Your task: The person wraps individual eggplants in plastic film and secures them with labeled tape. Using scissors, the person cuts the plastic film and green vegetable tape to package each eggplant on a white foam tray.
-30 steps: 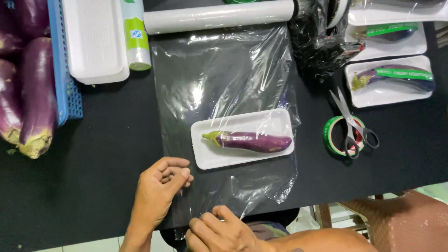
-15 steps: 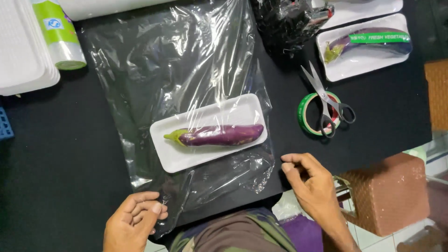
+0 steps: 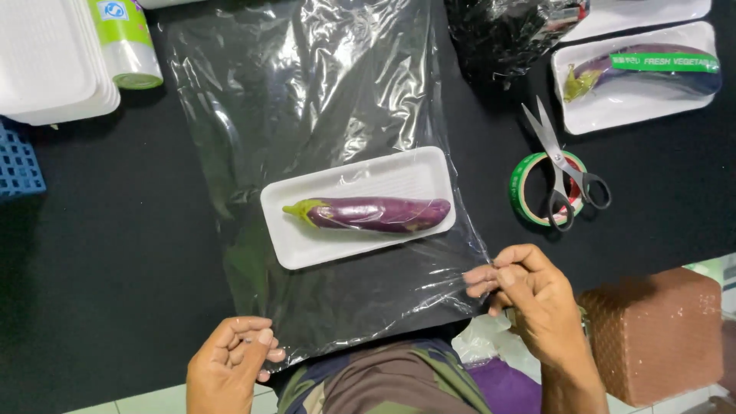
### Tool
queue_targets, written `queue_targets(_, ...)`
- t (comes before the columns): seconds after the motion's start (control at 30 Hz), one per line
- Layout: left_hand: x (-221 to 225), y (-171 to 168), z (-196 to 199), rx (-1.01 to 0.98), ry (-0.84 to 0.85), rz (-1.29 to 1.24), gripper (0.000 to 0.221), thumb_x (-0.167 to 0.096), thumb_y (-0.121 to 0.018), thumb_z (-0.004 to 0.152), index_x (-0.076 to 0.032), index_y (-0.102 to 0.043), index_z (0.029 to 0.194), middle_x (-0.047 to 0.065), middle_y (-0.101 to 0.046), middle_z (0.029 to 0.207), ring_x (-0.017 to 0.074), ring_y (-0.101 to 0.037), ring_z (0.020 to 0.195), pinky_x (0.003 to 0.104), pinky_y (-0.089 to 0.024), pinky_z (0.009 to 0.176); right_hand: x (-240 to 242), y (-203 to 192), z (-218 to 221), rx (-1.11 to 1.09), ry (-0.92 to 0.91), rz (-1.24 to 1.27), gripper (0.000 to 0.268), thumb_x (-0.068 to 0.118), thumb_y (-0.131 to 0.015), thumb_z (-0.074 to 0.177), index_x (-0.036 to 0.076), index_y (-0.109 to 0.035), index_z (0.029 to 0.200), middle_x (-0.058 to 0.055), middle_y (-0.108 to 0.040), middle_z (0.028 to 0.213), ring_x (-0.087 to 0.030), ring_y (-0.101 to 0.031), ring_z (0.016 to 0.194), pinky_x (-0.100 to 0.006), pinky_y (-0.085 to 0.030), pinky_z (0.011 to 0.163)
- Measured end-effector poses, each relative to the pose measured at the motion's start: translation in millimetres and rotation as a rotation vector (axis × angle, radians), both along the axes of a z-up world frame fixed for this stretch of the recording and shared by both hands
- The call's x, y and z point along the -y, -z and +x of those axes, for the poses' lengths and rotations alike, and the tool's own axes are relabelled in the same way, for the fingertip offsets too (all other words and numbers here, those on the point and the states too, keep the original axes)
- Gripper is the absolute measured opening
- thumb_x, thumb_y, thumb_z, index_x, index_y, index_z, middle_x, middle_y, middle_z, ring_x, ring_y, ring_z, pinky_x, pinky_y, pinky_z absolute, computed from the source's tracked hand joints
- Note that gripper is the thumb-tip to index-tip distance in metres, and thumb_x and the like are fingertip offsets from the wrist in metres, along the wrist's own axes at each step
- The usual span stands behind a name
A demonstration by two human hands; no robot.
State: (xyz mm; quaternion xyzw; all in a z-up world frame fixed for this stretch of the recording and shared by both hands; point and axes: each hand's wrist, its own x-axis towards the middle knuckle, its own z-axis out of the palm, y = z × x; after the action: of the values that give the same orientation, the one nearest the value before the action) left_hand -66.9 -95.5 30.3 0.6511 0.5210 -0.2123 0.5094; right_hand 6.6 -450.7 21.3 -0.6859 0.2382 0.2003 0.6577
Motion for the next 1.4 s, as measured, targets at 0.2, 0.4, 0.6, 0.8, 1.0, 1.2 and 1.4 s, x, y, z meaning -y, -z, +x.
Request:
queue_targets(0.2, -5.5, 5.1, -6.8, 0.020, -0.012, -0.055, 0.016, -0.009, -0.072, 0.094, 0.002, -0.077, 0.104, 0.016, -0.068, 0.079, 0.0291, -0.077, 0.071, 0.037, -0.052, 0.057, 6.3, -4.1, -11.4, -0.007, -0.041, -0.160, 0.037, -0.005, -0.074, 0.085, -0.002, -0.058, 0.119, -0.017, -0.074, 0.079, -0.019, -0.066, 0.062, -0.027, -0.050, 0.050)
queue_targets(0.4, -1.7, -15.6, 13.0, -0.099, 0.031, -0.065, 0.015, -0.013, -0.071, 0.093, 0.000, -0.078, 0.096, 0.019, -0.083, 0.083, 0.0209, -0.082, 0.093, 0.037, -0.058, 0.068, -13.0, -13.6, 0.2, -0.138, -0.168, -0.423, 0.027, 0.005, -0.079, 0.086, 0.001, -0.082, 0.112, -0.008, -0.072, 0.081, -0.015, -0.060, 0.067, -0.027, -0.052, 0.062)
queue_targets(0.6, -8.8, 15.8, -0.4, 0.429, 0.004, -0.388, 0.008, -0.015, -0.069, 0.089, -0.008, -0.067, 0.084, 0.024, -0.078, 0.134, 0.0324, -0.078, 0.123, 0.040, -0.068, 0.079, -11.0, -15.1, 5.3, -0.018, -0.214, -0.244, 0.009, 0.008, -0.069, 0.091, 0.001, -0.074, 0.092, -0.015, -0.081, 0.111, -0.025, -0.082, 0.093, -0.033, -0.065, 0.072)
queue_targets(0.8, 3.8, 13.6, 29.2, 0.513, 0.032, -0.453, 0.012, -0.019, -0.069, 0.089, -0.010, -0.067, 0.083, 0.022, -0.071, 0.139, 0.0326, -0.069, 0.135, 0.038, -0.067, 0.089, -16.7, -13.9, 8.1, -0.016, -0.182, -0.231, 0.009, 0.009, -0.070, 0.090, 0.001, -0.074, 0.092, -0.016, -0.084, 0.106, -0.025, -0.082, 0.088, -0.034, -0.064, 0.079)
queue_targets(1.0, 0.3, 8.7, 29.6, 0.468, 0.067, -0.401, 0.009, -0.016, -0.068, 0.090, -0.008, -0.068, 0.086, 0.021, -0.072, 0.143, 0.0337, -0.076, 0.126, 0.031, -0.067, 0.074, -16.1, -13.9, 9.3, 0.008, -0.187, -0.228, 0.009, 0.008, -0.069, 0.091, 0.001, -0.074, 0.093, -0.016, -0.084, 0.102, -0.024, -0.081, 0.087, -0.033, -0.063, 0.077)
queue_targets(1.2, -6.1, -1.6, 5.2, 0.342, -0.007, -0.188, 0.011, -0.009, -0.066, 0.094, 0.001, -0.069, 0.093, 0.020, -0.078, 0.078, 0.0295, -0.077, 0.061, 0.032, -0.047, 0.050, -3.6, -21.4, -1.8, 0.050, -0.103, -0.300, 0.008, 0.004, -0.072, 0.091, -0.003, -0.073, 0.094, -0.015, -0.071, 0.078, -0.019, -0.067, 0.070, -0.030, -0.063, 0.063)
queue_targets(1.4, 1.9, -7.0, 2.9, 0.127, 0.059, 0.016, 0.015, -0.016, -0.071, 0.094, -0.003, -0.077, 0.098, 0.012, -0.069, 0.071, 0.0204, -0.065, 0.053, 0.031, -0.052, 0.061, 0.2, -21.5, 3.2, -0.065, -0.262, -0.502, 0.013, 0.012, -0.078, 0.089, 0.004, -0.082, 0.099, -0.006, -0.074, 0.078, -0.013, -0.060, 0.063, -0.026, -0.048, 0.061)
